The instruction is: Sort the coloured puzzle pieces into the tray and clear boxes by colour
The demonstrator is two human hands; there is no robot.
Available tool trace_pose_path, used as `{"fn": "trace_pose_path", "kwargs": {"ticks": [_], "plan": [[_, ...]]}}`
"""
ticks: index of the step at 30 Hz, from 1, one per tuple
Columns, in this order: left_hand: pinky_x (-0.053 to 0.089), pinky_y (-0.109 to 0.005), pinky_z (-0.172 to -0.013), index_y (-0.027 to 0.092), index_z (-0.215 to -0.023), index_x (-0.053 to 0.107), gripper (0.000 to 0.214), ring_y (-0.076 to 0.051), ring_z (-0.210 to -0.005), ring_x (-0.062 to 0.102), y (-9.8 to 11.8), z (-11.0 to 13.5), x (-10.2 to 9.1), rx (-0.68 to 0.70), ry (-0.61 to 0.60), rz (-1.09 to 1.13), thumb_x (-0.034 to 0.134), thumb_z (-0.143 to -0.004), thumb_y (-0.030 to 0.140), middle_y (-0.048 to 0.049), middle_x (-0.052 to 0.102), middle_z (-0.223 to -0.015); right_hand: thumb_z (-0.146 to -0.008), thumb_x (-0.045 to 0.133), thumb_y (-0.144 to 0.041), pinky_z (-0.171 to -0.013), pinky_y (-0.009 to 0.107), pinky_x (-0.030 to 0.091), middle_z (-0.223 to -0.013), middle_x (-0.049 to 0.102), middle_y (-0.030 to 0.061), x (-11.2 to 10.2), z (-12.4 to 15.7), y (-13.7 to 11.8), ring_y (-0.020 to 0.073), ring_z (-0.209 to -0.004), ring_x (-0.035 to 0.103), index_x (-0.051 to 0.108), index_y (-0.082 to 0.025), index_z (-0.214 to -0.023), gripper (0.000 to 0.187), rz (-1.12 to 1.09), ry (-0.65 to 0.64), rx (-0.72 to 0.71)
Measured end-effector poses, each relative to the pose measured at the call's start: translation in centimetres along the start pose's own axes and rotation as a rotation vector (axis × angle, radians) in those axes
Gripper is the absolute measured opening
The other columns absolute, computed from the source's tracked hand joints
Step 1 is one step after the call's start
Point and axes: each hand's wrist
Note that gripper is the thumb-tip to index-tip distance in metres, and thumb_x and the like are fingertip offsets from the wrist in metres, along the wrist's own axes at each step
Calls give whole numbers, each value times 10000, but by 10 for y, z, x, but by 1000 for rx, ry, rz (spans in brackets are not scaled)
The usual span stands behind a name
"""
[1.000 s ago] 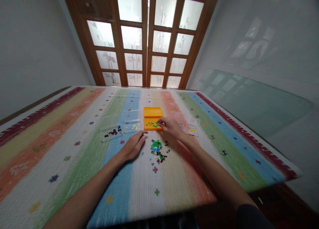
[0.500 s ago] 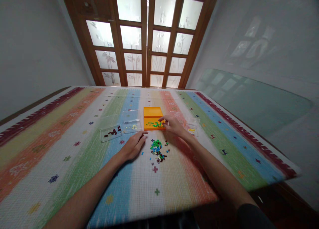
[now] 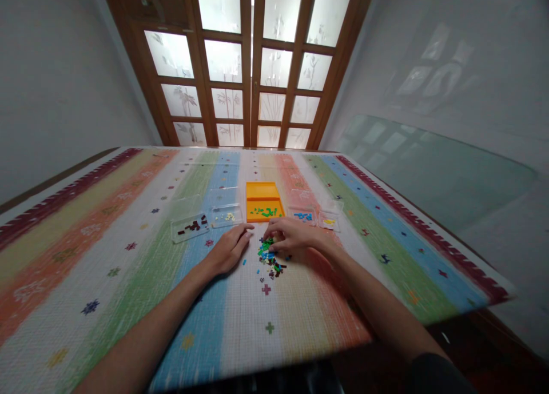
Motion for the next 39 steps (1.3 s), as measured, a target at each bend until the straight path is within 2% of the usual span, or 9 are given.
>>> {"fn": "trace_pose_path", "kwargs": {"ticks": [6,11,17,24,34,37,39], "plan": [[495,-443,-1002,177,-1192,630,374,-259,-1044,667,-1,0,1,5,1,-4,362,-1012,367,-109,727,-1117,-825,780,-207,-763,266,485,-991,712,69,1,0,-1,166,-832,638,782,-195,-1091,266,30,-21,-14],[488,-448,-1016,172,-1181,627,379,-261,-1055,664,0,0,1,4,-2,-3,359,-1012,380,-123,717,-1158,-804,807,-200,-790,282,484,-996,719,72,0,0,-5,178,-871,635,767,-182,-1084,284,62,4,42],[490,-442,-1021,180,-1172,637,377,-262,-1080,660,0,0,1,14,5,5,365,-1006,381,-121,715,-1184,-807,799,-204,-712,255,454,-908,696,51,-1,1,-5,149,-775,600,767,-162,-958,160,71,-2,39],[495,-450,-1018,180,-1158,644,370,-265,-1066,667,-1,0,2,19,8,-2,373,-1003,377,-125,718,-1180,-767,732,-79,-650,231,417,-838,681,27,0,1,-8,126,-700,551,768,-161,-840,115,75,-18,56],[481,-455,-1045,176,-1157,631,373,-272,-1117,655,-1,0,2,17,1,-4,362,-1006,386,-131,706,-1207,-751,735,-146,-590,231,377,-822,687,29,-2,3,-23,128,-664,531,767,-157,-822,79,118,-79,98],[476,-456,-1053,176,-1164,623,369,-268,-1131,650,-2,0,2,19,-6,-5,361,-1008,384,-133,704,-1215,-768,705,-125,-636,236,398,-825,689,31,-3,2,-16,135,-697,558,761,-155,-835,93,88,-28,69],[477,-459,-1051,173,-1164,620,368,-267,-1129,650,-2,-1,2,24,-11,-4,359,-1009,381,-136,704,-1211,-789,687,-116,-676,242,409,-816,689,27,-4,2,-6,137,-715,572,756,-153,-874,116,72,65,73]]}}
Point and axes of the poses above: each hand's wrist, its own z-axis away from the middle knuckle, its own x-axis out of the palm, y = z × x
